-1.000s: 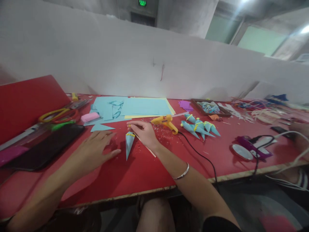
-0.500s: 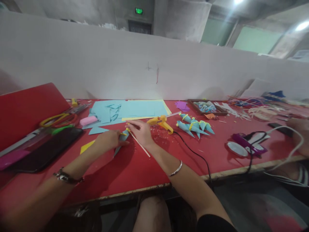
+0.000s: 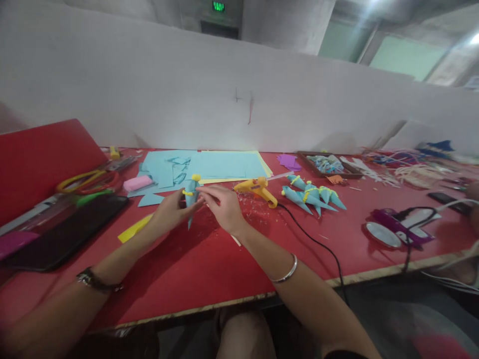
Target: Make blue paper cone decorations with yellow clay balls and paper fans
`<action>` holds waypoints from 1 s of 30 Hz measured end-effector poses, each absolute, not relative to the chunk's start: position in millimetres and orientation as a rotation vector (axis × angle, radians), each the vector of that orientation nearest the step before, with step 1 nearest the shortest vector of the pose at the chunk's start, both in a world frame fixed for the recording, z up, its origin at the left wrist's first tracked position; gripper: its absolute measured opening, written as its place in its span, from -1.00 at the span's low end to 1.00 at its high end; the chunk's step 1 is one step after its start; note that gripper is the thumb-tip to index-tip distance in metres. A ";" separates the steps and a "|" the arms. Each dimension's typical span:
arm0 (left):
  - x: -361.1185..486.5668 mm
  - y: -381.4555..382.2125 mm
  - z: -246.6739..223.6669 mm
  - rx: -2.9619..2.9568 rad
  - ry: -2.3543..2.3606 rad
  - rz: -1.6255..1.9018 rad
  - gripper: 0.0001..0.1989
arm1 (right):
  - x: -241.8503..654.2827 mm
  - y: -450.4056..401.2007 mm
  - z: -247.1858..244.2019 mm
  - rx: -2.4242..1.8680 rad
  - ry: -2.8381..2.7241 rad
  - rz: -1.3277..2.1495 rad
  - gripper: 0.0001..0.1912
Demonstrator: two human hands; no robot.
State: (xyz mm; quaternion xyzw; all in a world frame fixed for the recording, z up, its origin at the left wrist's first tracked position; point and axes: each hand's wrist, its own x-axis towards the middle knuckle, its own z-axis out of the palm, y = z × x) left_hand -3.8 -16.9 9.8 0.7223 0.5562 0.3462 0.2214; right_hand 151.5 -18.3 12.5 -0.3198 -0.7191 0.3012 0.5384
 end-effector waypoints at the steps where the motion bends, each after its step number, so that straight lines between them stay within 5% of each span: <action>1: -1.1 -17.9 8.1 1.954 1.488 0.979 -0.63 | 152.3 -18.4 13.7 -0.761 -1.703 0.719 -0.80; 9: 8.4 -19.8 1.1 1.845 1.388 0.986 -0.62 | 152.6 -18.3 15.5 -0.765 -1.561 0.846 -0.89; 23: 9.0 -17.7 3.5 1.703 1.344 1.088 -0.60 | 156.0 -21.2 18.7 -0.822 -1.678 0.386 -0.90; 30: 9.2 -19.4 6.4 1.706 1.337 1.041 -0.61 | 155.0 -21.7 18.8 -0.843 -1.662 0.453 -0.88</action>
